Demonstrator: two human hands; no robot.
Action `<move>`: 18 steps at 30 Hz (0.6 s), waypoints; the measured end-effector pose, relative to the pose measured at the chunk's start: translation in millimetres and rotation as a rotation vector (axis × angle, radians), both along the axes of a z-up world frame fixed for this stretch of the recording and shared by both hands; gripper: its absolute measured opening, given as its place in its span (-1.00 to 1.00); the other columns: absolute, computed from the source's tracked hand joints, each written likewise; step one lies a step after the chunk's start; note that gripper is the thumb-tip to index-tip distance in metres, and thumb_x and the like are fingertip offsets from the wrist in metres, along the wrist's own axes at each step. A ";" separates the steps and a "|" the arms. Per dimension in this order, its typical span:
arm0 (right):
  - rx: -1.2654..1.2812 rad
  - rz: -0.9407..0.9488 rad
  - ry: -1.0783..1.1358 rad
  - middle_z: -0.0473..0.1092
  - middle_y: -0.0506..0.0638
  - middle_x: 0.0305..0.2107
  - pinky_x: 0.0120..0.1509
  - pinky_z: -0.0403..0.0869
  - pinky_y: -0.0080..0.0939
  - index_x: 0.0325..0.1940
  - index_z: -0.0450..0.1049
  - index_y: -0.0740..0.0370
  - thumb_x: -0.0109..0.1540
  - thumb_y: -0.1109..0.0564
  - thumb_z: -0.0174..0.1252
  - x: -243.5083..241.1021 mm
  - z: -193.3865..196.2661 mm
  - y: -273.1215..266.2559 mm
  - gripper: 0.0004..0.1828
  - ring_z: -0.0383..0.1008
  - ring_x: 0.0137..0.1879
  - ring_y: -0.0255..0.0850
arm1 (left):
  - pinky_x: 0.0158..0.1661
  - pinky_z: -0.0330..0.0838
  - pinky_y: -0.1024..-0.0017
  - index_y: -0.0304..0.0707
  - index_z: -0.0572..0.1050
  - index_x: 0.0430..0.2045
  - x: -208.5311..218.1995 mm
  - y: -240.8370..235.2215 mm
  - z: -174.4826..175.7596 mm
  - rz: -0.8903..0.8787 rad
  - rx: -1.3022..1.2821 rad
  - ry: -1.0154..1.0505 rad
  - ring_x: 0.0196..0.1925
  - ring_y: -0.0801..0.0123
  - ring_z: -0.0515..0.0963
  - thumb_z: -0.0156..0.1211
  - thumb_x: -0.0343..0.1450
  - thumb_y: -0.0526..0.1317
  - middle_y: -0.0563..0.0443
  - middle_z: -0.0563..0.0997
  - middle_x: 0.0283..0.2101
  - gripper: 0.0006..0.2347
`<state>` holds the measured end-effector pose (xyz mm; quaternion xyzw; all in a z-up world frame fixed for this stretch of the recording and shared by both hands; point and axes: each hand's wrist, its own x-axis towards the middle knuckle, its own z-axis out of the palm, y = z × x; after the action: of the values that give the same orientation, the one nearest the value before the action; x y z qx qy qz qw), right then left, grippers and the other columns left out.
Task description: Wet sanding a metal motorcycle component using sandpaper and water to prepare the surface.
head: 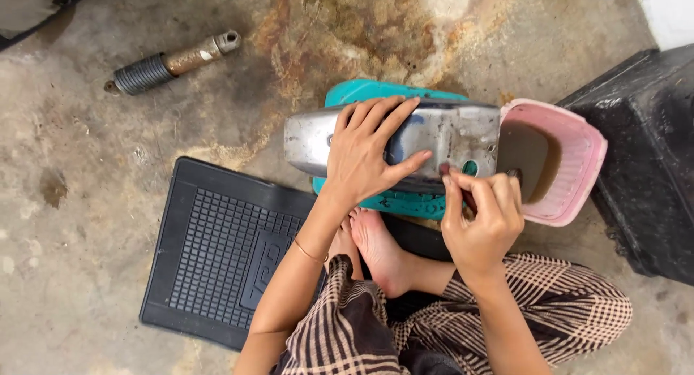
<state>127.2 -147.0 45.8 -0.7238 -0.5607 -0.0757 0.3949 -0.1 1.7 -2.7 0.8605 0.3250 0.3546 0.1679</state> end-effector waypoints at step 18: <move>-0.021 0.153 -0.002 0.26 -0.06 -0.43 -0.13 0.40 -0.16 -0.25 0.60 0.29 0.35 0.31 0.43 29.3 4.7 11.3 -0.87 0.39 -0.24 -0.02 | 0.27 0.24 0.25 0.14 0.44 0.23 1.6 -2.7 -13.2 0.010 0.025 -0.001 0.20 0.36 0.51 0.16 0.42 0.32 0.18 0.58 0.09 -0.45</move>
<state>156.5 -135.7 50.5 -0.6830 -0.6154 -0.0402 0.3914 1.4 -1.0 -15.9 0.8607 0.3250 0.3596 0.1555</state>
